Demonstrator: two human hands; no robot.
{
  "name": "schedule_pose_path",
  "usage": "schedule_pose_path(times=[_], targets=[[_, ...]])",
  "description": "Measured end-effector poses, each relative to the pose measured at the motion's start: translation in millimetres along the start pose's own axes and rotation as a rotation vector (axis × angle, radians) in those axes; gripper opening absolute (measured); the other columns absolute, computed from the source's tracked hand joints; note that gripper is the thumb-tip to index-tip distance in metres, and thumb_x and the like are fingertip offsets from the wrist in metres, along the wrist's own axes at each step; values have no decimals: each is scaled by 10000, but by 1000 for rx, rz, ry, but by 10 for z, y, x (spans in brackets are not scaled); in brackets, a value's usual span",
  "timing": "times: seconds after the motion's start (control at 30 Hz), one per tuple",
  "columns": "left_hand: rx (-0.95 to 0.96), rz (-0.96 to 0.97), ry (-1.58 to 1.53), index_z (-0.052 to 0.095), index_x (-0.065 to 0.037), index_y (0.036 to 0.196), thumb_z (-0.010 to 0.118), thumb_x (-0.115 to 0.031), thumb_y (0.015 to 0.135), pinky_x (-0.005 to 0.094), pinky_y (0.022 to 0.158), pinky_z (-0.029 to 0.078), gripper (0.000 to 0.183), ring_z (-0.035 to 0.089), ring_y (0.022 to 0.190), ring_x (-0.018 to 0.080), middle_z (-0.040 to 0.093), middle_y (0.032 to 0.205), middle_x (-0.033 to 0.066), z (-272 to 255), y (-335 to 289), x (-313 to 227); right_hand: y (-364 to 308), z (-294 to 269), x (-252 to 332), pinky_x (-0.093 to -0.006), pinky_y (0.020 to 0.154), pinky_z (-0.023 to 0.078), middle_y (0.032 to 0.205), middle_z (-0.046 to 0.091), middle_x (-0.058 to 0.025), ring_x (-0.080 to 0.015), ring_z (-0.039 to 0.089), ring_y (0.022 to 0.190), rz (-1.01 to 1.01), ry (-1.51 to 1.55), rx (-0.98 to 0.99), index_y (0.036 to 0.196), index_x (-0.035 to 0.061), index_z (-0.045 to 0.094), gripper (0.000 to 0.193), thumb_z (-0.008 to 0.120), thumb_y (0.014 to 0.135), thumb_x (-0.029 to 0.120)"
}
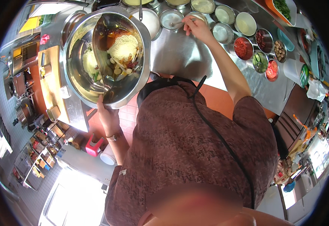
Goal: The person assembles a salad in a divided metal bowl by adding sliced vegetables, sauces, and seasonings from multiple containers. They use a ladle and spoon to transfer ingredients and then add a white creamy dressing from a squeeze bottle.
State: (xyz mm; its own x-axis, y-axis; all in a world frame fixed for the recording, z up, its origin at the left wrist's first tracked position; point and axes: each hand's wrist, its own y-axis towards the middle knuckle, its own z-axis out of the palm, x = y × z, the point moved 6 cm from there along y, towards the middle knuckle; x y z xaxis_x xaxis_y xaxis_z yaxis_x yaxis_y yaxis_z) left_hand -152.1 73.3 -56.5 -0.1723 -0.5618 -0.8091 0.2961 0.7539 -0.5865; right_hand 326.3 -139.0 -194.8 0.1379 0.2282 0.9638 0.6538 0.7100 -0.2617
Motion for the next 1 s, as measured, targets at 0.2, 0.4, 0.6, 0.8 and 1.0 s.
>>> schedule_pose_path(times=[0.2,0.4,0.6,0.8,1.0], targets=[[-49,-108,-221,459,25,1485,540,-323,1072,474,1092,480,546,575,1314,308,571,1455,168,140,-89,32,304,-95,-169,-287,596,504,793,692,-27,-112,650,617,79,-65,17,1123,48,689,285,496,1072,252],[-99,59,26,469,37,1471,541,-313,1072,465,1088,494,536,579,1313,309,571,1445,174,88,-101,51,398,-162,-99,-273,594,511,784,693,-15,-107,652,604,118,-346,36,1119,57,691,283,490,1064,249],[-104,-56,-255,454,66,1467,536,-298,1069,460,1069,517,547,594,1295,324,572,1437,191,192,-118,55,284,21,-111,-300,638,534,781,692,-10,-118,659,624,33,-327,31,1123,80,691,261,505,1065,254],[-94,-66,-244,455,67,1468,536,-298,1063,476,1058,527,551,604,1287,328,569,1448,198,145,-87,51,295,54,117,-288,611,521,804,699,-35,-123,688,655,-72,-195,-98,1136,65,685,247,520,1065,234],[-62,-79,-249,452,43,1481,540,-290,1059,470,1036,548,545,614,1276,323,584,1428,195,96,-44,51,412,-38,-543,-268,567,511,828,703,-73,-148,692,635,149,282,-169,1136,28,665,268,512,1085,243]])
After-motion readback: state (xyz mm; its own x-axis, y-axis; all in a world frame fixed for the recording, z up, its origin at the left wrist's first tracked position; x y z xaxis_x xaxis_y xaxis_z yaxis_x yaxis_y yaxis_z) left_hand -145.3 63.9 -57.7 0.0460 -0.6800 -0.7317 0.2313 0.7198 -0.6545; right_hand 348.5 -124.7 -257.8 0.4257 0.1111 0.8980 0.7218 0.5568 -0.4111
